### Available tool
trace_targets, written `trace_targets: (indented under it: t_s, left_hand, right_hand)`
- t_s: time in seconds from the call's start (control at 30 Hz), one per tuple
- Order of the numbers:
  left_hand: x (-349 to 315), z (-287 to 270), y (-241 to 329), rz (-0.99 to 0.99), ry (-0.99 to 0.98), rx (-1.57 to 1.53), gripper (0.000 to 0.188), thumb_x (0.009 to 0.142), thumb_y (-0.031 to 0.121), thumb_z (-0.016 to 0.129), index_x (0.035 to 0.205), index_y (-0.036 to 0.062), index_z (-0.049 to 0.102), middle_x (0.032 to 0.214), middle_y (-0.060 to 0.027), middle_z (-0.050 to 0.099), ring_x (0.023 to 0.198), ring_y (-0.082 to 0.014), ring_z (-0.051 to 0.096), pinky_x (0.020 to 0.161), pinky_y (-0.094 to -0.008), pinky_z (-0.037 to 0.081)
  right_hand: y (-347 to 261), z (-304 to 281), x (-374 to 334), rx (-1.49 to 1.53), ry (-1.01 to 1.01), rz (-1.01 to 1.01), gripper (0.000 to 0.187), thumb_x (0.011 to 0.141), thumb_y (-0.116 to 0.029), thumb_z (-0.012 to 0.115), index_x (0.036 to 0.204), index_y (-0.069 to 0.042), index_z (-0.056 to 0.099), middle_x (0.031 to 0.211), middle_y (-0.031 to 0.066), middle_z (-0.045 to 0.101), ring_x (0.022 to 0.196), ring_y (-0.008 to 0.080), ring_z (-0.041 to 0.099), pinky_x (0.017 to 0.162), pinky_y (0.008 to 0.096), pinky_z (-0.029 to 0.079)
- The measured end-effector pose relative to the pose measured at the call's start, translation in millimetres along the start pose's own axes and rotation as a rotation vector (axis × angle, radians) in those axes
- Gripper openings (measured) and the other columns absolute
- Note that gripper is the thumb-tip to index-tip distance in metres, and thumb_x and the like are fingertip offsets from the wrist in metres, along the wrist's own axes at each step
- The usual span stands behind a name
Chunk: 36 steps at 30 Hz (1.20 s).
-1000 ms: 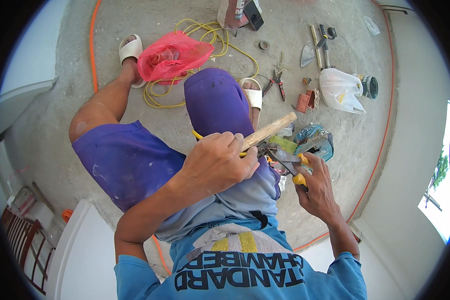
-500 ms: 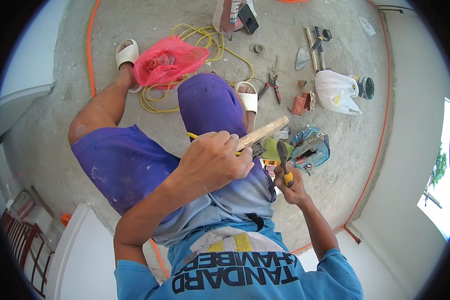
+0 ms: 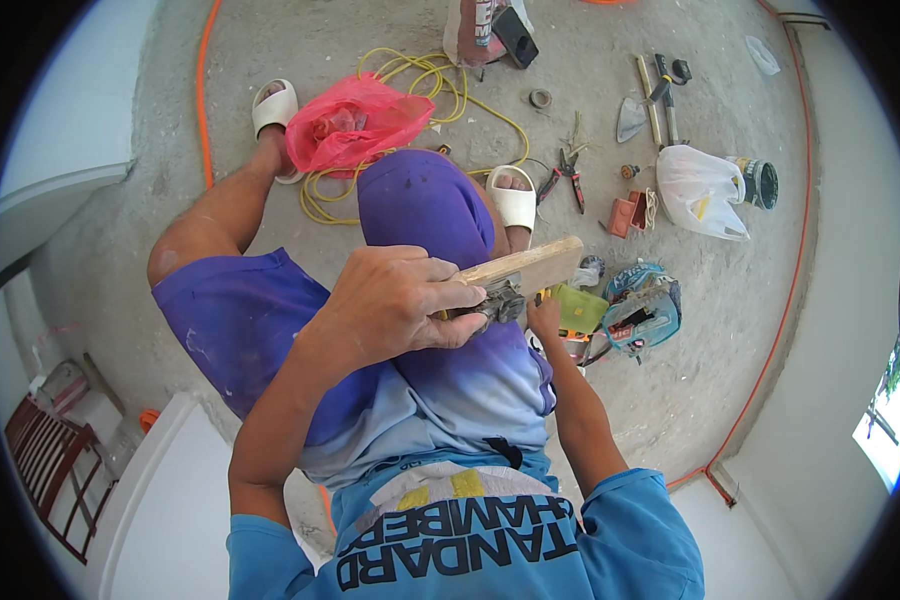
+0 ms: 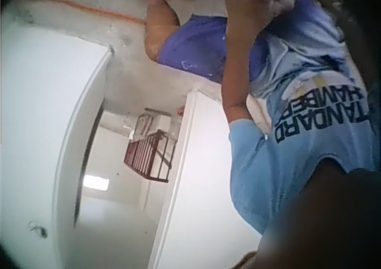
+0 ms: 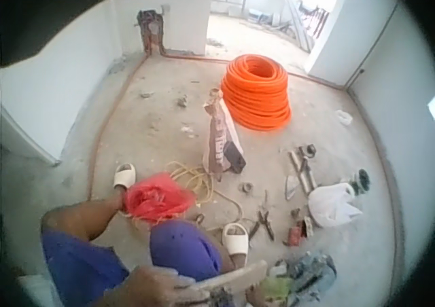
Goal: Assembling an electrical outlet and switch onto a wooden block using a screwdriver and pliers.
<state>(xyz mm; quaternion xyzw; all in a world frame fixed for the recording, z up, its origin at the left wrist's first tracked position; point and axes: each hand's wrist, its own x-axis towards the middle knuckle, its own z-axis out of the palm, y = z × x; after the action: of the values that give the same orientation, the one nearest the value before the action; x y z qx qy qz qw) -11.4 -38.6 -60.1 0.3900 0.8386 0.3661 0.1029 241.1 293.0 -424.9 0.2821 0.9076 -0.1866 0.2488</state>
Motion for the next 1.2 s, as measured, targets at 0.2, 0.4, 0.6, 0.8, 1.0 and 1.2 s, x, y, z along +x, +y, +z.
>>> trace_targets:
  t_s: [0.2, 0.4, 0.6, 0.8, 1.0, 1.2]
  left_hand:
    - [3, -2, -2, -0.083, -0.052, -0.053, 0.022, 0.081, 0.034, 0.08, 0.092, 0.015, 0.08, 0.088, -0.0015, 0.075, 0.072, -0.0198, 0.066, 0.062, -0.0349, 0.052]
    - [7, -1, -2, -0.039, -0.045, -0.063, 0.022, 0.073, 0.024, 0.085, 0.093, 0.0159, 0.081, 0.087, 0.0015, 0.075, 0.067, -0.0172, 0.064, 0.059, -0.0323, 0.052]
    - [10, -5, -4, -0.003, -0.094, -0.046, 0.02, 0.075, 0.028, 0.085, 0.09, 0.0161, 0.081, 0.085, 0.0002, 0.075, 0.067, -0.0186, 0.065, 0.059, -0.0341, 0.052]
    - [2, -3, -8, -0.009, -0.094, -0.069, 0.02, 0.077, 0.032, 0.083, 0.089, 0.0163, 0.08, 0.083, 0.0002, 0.074, 0.068, -0.0191, 0.065, 0.059, -0.0353, 0.052]
    - [-9, 7, 16, 0.017, -0.027, 0.05, 0.023, 0.08, 0.031, 0.079, 0.095, 0.0138, 0.077, 0.084, -0.0036, 0.069, 0.069, -0.0194, 0.062, 0.058, -0.0346, 0.05]
    - [-18, 30, 49, 0.015, 0.119, 0.351, 0.017, 0.082, 0.017, 0.073, 0.093, 0.0048, 0.072, 0.088, -0.014, 0.066, 0.07, -0.0198, 0.057, 0.057, -0.0307, 0.043]
  right_hand:
    - [-36, -56, 15, 0.141, 0.133, -0.154, 0.036, 0.084, -0.024, 0.072, 0.104, 0.006, 0.069, 0.106, 0.0286, 0.068, 0.103, 0.0454, 0.064, 0.093, 0.0525, 0.049]
    - [-156, -300, -43, 0.219, 0.562, -1.115, 0.028, 0.083, 0.002, 0.069, 0.111, 0.001, 0.067, 0.1, 0.014, 0.069, 0.086, 0.028, 0.07, 0.077, 0.0371, 0.058]
    - [-265, -364, -53, -0.153, 0.19, -1.862, 0.042, 0.079, -0.012, 0.068, 0.119, 0.001, 0.069, 0.108, 0.0128, 0.067, 0.094, 0.0251, 0.07, 0.081, 0.037, 0.061]
    - [-295, -370, -46, -0.374, -0.017, -2.031, 0.033, 0.074, -0.011, 0.067, 0.103, 0.004, 0.07, 0.091, 0.0075, 0.06, 0.083, 0.0208, 0.063, 0.073, 0.0357, 0.06]
    - [-305, -373, -80, -0.419, -0.219, -1.619, 0.013, 0.076, -0.012, 0.067, 0.081, 0.0, 0.065, 0.079, 0.0091, 0.057, 0.071, 0.0245, 0.062, 0.062, 0.0378, 0.054]
    - [-308, -362, -105, -0.312, -0.341, -0.897, 0.013, 0.08, -0.011, 0.065, 0.078, 0.003, 0.063, 0.059, 0.0164, 0.054, 0.054, 0.0296, 0.061, 0.058, 0.0476, 0.05]
